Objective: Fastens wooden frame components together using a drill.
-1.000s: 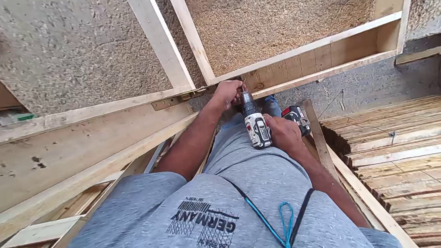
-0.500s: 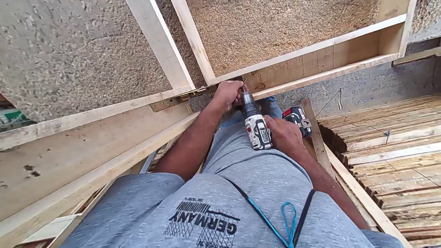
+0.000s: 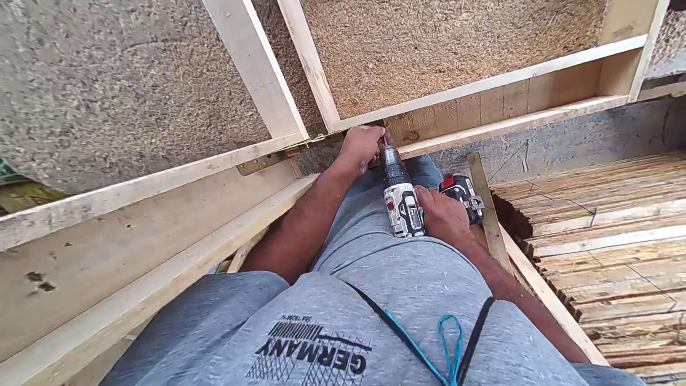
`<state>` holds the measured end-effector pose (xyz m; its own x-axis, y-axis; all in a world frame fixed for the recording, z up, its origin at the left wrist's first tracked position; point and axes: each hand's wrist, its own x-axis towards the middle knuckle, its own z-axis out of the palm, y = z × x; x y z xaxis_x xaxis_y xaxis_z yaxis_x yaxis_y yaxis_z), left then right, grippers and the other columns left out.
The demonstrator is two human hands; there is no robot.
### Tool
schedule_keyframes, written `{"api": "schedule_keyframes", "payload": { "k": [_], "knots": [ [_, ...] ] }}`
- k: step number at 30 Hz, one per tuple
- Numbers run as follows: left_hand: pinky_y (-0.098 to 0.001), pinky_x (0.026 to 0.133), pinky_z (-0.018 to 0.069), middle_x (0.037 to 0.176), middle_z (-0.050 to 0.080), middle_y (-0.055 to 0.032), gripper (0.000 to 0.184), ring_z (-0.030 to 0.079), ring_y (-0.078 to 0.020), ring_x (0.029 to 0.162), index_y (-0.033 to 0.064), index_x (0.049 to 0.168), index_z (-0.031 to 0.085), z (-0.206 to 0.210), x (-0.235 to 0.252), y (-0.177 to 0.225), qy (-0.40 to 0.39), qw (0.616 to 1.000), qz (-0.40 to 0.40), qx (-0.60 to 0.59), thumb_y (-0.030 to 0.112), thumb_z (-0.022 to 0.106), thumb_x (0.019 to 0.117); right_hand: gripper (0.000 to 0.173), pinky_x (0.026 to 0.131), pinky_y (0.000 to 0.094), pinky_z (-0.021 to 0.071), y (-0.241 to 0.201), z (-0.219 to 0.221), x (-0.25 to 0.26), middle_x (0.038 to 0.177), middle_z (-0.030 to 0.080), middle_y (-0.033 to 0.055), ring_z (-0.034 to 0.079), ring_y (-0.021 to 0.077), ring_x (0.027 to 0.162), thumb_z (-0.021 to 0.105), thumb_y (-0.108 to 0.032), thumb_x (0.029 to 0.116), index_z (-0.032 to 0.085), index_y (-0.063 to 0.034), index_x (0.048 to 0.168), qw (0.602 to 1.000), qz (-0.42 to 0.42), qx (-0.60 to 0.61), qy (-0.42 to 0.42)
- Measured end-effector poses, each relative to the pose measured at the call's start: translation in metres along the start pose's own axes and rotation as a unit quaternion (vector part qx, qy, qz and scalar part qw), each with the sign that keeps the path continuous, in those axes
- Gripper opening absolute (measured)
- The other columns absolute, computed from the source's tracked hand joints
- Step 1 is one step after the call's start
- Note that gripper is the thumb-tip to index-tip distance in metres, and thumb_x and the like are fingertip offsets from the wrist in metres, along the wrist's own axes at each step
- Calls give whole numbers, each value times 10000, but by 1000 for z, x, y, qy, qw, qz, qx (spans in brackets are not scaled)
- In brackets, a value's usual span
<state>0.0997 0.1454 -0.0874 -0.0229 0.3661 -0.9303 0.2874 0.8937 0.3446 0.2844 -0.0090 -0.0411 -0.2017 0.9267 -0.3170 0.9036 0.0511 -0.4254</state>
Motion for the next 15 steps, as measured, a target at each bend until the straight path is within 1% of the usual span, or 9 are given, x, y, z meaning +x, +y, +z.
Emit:
{"api": "schedule_keyframes", "payload": {
  "k": [4,6,7,8,9,10,12,14,15],
  "knots": [
    [-236,458,372,900,736,-10,337,494,-77,513,138,1071,731,-2,7,1,-23,1000,15,-2,351,471,1097,233,514,482,546,1,0,4,812,717,152,722,344,688,526,-134,962,693,-60,1107,1000,-9,-14,-7],
    [-280,493,423,881,729,-23,388,537,-106,550,139,1068,741,-4,5,-4,-14,997,41,66,398,454,1101,168,493,476,528,1,-2,5,765,689,146,706,343,658,522,-133,954,666,-62,1006,1000,-14,-22,-16],
    [-334,569,483,873,704,-39,419,584,-137,626,134,1062,749,-6,0,-4,-1,990,70,126,435,459,1095,149,486,474,524,2,-3,5,746,679,146,700,344,645,524,-128,949,655,-59,966,999,-17,-23,-18],
    [-419,720,549,947,727,-62,441,668,-179,790,130,1083,758,-9,-9,-5,17,974,113,195,478,487,1073,140,480,472,519,2,-4,7,729,670,145,693,344,632,526,-122,944,650,-57,941,999,-20,-26,-17],
    [-476,874,559,1064,742,-71,500,697,-213,971,125,1141,755,-12,-22,-9,44,947,174,268,553,518,1036,134,480,468,519,3,-6,8,720,663,143,689,339,624,526,-113,941,648,-57,938,999,-21,-32,-19],
    [-518,1006,513,1223,724,-89,661,661,-270,1146,104,1236,732,-17,-30,-16,67,906,241,341,669,495,988,141,484,465,522,3,-8,11,721,663,144,688,337,624,525,-104,941,655,-55,965,999,-21,-35,-23],
    [-589,1066,428,1296,713,-98,948,602,-344,1258,106,1251,735,-23,-27,-35,76,848,330,406,871,300,900,213,497,465,529,3,-10,17,738,679,151,695,339,634,519,-104,950,685,-47,1071,999,-19,-40,-31],
    [-611,1202,319,1381,668,-118,1077,503,-353,1418,90,1317,686,-24,-18,-53,-12,848,346,401,897,117,887,239,500,463,529,2,-10,16,740,681,156,697,341,638,507,-99,953,686,-33,1097,998,-25,-44,-40],
    [-589,1152,402,1369,677,-114,1101,550,-328,1382,92,1306,688,-24,-14,-57,-20,847,357,394,900,74,879,229,496,462,526,3,-10,18,728,674,160,693,342,630,504,-102,957,682,-23,1077,998,-33,-46,-39]
  ]
}}
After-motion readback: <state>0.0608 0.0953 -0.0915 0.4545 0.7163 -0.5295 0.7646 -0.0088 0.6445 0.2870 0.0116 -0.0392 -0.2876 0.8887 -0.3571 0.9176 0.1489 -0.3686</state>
